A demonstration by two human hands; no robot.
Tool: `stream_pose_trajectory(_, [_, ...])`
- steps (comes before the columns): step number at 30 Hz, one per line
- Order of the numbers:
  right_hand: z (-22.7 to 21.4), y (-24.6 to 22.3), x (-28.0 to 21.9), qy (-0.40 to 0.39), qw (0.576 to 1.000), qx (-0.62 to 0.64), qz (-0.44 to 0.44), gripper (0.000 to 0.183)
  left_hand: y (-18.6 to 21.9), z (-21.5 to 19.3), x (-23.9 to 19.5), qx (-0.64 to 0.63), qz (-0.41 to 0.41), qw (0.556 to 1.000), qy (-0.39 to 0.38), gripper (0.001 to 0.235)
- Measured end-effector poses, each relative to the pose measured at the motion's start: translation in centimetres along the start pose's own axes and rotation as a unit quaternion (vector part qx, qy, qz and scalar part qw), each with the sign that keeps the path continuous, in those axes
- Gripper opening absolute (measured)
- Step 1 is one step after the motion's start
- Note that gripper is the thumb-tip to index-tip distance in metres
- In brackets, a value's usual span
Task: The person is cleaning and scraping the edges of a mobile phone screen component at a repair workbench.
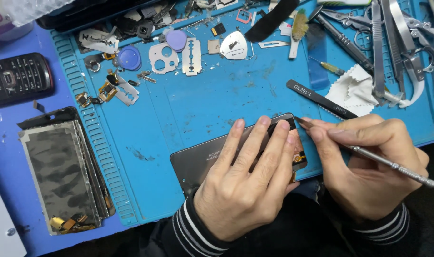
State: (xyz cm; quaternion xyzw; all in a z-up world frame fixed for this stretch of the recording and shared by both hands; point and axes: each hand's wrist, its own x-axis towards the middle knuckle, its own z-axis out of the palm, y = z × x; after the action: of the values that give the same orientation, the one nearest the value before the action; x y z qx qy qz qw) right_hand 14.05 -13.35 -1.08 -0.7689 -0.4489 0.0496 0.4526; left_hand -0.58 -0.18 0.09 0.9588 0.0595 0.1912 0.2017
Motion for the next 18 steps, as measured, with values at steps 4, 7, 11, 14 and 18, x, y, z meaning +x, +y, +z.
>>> stream_pose_trajectory(4, [0.1, 0.2, 0.0, 0.001, 1.000, -0.005, -0.014, 0.040, 0.0, 0.0, 0.1, 0.004, 0.002, 1.000, -0.001, 0.046])
stream_pose_trajectory(7, [0.0, 0.2, 0.2, -0.002, 1.000, -0.002, -0.011, 0.039, 0.0, 0.0, 0.1, 0.002, 0.000, 1.000, -0.004, 0.045])
stream_pose_trajectory(11, [0.3, -0.6, 0.1, -0.013, 0.999, -0.025, -0.040, 0.037, 0.0, -0.1, 0.2, -0.002, -0.001, 1.000, -0.004, 0.044])
stream_pose_trajectory(14, [0.7, -1.0, -0.1, 0.001, 0.997, -0.055, -0.052, 0.036, 0.0, -0.1, 0.3, -0.003, 0.000, 1.000, -0.003, 0.044])
stream_pose_trajectory(18, [1.0, -0.7, -0.3, 0.003, 0.996, -0.064, -0.069, 0.031, 0.0, -0.1, 0.3, 0.000, 0.000, 1.000, -0.004, 0.045])
